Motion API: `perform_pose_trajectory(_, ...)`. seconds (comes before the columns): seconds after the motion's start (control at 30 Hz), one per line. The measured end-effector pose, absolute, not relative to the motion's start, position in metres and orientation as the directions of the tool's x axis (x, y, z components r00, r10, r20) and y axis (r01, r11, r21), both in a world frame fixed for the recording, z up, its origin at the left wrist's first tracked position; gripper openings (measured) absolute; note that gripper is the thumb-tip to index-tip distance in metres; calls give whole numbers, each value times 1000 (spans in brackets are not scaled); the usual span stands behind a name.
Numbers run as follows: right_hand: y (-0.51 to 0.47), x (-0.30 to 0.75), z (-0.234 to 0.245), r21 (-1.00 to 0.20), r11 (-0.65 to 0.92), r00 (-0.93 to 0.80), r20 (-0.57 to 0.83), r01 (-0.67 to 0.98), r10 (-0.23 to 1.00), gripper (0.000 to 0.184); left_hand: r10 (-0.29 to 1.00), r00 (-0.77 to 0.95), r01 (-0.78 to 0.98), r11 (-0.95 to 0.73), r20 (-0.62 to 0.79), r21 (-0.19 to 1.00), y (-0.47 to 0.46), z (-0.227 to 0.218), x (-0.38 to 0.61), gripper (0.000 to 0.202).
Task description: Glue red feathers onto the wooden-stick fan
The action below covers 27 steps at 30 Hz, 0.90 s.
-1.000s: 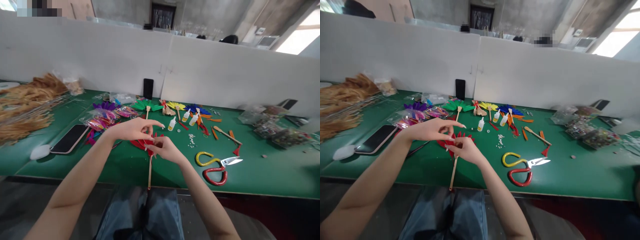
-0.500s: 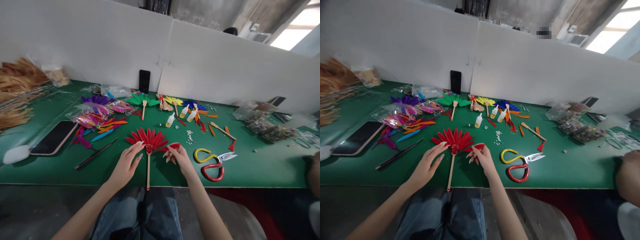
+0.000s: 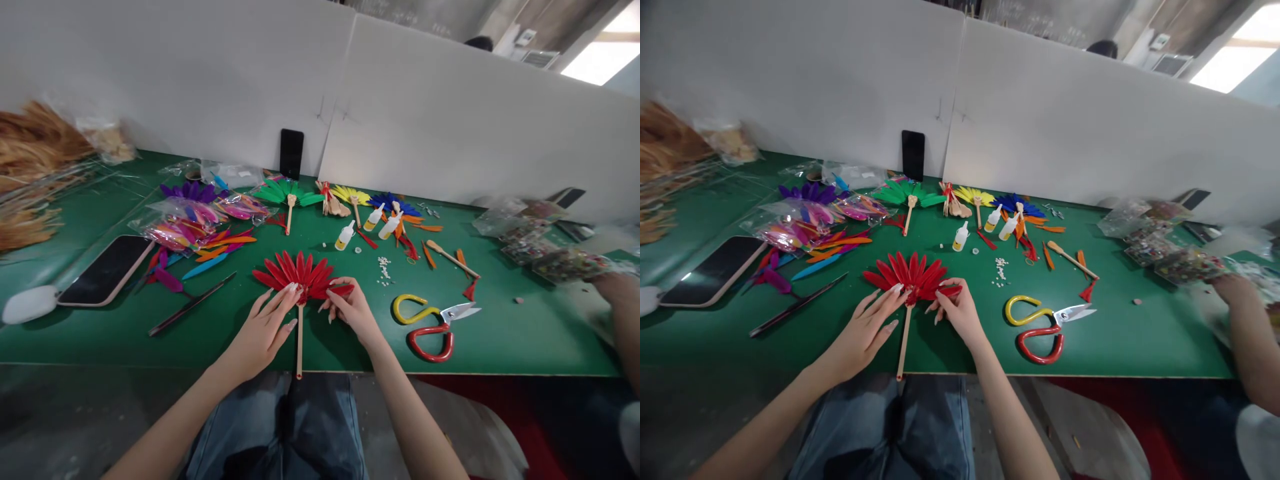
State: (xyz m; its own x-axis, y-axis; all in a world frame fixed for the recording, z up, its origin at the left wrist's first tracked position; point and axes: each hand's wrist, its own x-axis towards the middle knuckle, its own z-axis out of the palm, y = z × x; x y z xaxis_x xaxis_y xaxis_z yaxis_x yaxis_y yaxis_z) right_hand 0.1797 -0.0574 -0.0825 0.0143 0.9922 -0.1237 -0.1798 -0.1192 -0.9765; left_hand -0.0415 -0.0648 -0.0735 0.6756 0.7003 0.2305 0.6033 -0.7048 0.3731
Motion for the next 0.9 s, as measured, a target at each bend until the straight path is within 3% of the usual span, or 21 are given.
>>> perform_pose_trajectory(0.23, -58, 179, -90, -981, -74, 52, -85, -180, 995, 41, 673, 695, 613, -739, 254, 280, -66, -78, -42, 62)
perform_pose_trajectory(0.73, -62, 178, -89, -986, -118, 85, -129, -117, 988, 41, 645, 716, 601, -764, 268, 235, -66, -78, -42, 63)
perform_pose_trajectory(0.9, -62, 178, -87, -989, -118, 91, -126, -87, 988, 54, 634, 723, 593, -773, 275, 225, -68, -76, -41, 64)
